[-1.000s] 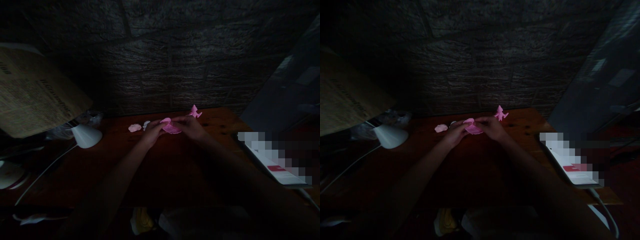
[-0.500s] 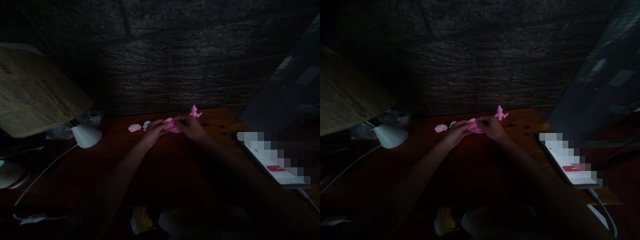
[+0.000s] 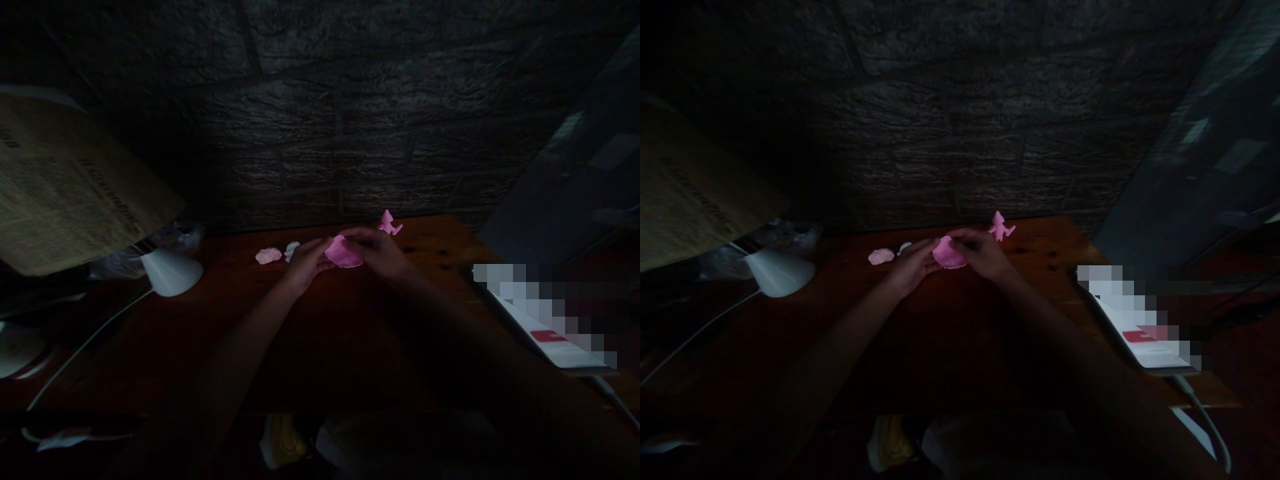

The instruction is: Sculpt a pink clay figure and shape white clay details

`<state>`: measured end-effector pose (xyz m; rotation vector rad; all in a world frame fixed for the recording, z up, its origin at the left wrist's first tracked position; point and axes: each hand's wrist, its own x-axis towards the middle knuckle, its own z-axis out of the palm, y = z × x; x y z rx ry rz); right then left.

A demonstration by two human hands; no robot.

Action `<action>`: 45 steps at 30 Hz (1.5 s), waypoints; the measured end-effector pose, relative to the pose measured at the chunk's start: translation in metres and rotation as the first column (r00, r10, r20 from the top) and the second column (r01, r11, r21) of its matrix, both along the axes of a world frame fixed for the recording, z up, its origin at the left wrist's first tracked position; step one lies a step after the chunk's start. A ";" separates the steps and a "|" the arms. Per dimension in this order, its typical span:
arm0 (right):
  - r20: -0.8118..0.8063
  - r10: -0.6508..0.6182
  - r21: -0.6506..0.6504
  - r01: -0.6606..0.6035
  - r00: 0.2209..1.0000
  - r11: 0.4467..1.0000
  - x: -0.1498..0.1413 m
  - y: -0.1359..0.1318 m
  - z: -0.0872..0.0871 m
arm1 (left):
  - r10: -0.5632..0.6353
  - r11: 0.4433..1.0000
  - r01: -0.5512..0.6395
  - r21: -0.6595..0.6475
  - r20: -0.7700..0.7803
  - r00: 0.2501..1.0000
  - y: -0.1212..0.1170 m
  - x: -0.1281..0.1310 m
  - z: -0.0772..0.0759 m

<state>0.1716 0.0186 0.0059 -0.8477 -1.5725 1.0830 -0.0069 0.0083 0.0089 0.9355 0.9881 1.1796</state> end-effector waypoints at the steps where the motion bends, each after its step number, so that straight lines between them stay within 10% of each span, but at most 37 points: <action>1: 0.002 0.008 0.004 -0.008 1.000 1.000 0.000 0.000 0.000 | 0.003 1.000 -0.003 -0.003 0.000 1.000 0.000 0.000 0.000; 37: -0.086 -0.164 -0.175 0.147 0.983 0.974 0.001 -0.001 0.012 | 0.046 0.998 -0.042 -0.036 0.106 0.993 0.001 -0.001 0.006; 45: -0.094 0.083 -0.112 -0.094 0.992 0.989 -0.001 -0.008 0.011 | 0.177 0.983 -0.162 -0.083 0.228 0.957 0.002 -0.003 0.009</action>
